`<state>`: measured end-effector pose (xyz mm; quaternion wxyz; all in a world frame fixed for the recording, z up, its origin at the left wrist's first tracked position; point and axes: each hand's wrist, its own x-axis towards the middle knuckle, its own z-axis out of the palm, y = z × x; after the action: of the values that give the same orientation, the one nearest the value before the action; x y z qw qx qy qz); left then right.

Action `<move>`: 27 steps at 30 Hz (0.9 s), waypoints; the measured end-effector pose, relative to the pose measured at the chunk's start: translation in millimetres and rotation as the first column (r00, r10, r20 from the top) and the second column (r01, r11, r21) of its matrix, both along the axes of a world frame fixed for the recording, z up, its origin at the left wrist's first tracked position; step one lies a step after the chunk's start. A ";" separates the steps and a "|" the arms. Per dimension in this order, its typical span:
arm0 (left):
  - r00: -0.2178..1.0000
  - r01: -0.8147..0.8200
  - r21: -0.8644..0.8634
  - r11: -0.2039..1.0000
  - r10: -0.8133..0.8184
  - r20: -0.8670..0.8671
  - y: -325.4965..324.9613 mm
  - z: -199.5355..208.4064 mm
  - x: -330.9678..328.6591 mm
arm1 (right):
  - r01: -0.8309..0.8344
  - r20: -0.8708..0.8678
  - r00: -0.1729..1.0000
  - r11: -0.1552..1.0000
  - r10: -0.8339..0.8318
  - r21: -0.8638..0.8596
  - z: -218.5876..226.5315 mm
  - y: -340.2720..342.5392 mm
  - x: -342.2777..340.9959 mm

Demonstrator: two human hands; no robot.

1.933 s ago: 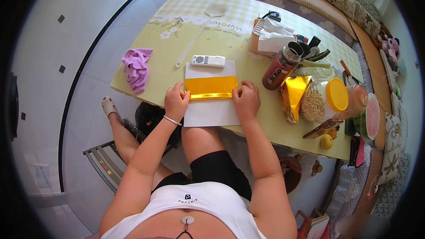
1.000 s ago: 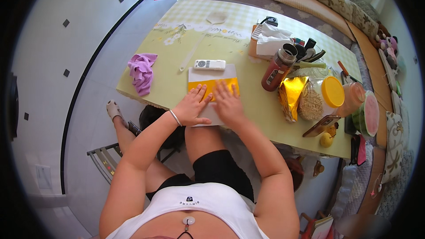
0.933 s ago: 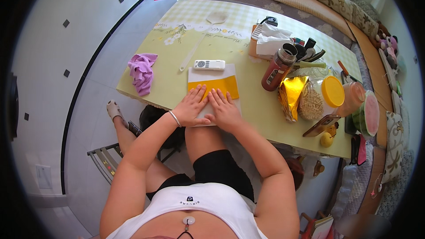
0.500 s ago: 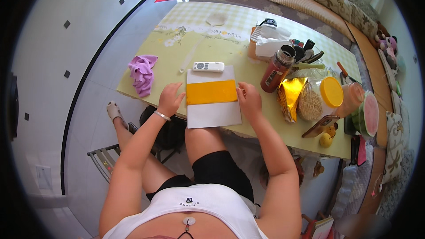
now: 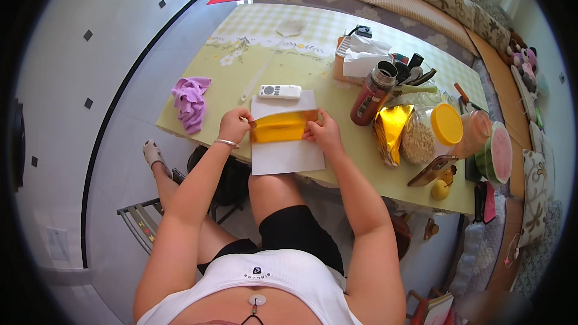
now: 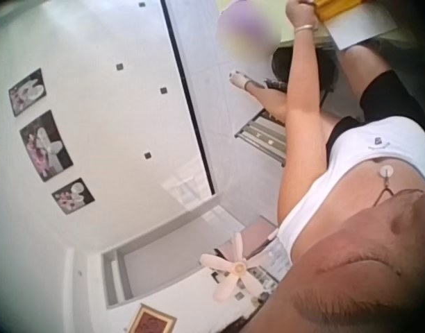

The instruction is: The person sits at a table and repeatedly folds small, shiny gold sheets of paper. They fold each sheet in half, then fold the corners inward to form a triangular shape, and finally fold the bottom point up. The person handles the sheets one at a time, placing the finished folded items on the table.

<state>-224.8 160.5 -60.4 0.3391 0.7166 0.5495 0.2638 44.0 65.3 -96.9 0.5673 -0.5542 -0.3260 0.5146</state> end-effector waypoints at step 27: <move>0.998 -0.038 0.145 0.989 0.046 -0.047 -41.2 -28.3 -1.6 | 0.002 0.507 0.861 0.997 0.036 -0.075 11.2 -17.5 17.6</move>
<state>-226.4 119.3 -88.7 0.2669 0.7339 0.5524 0.2916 61.6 47.9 -85.7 0.4364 -0.6874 -0.4498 0.3670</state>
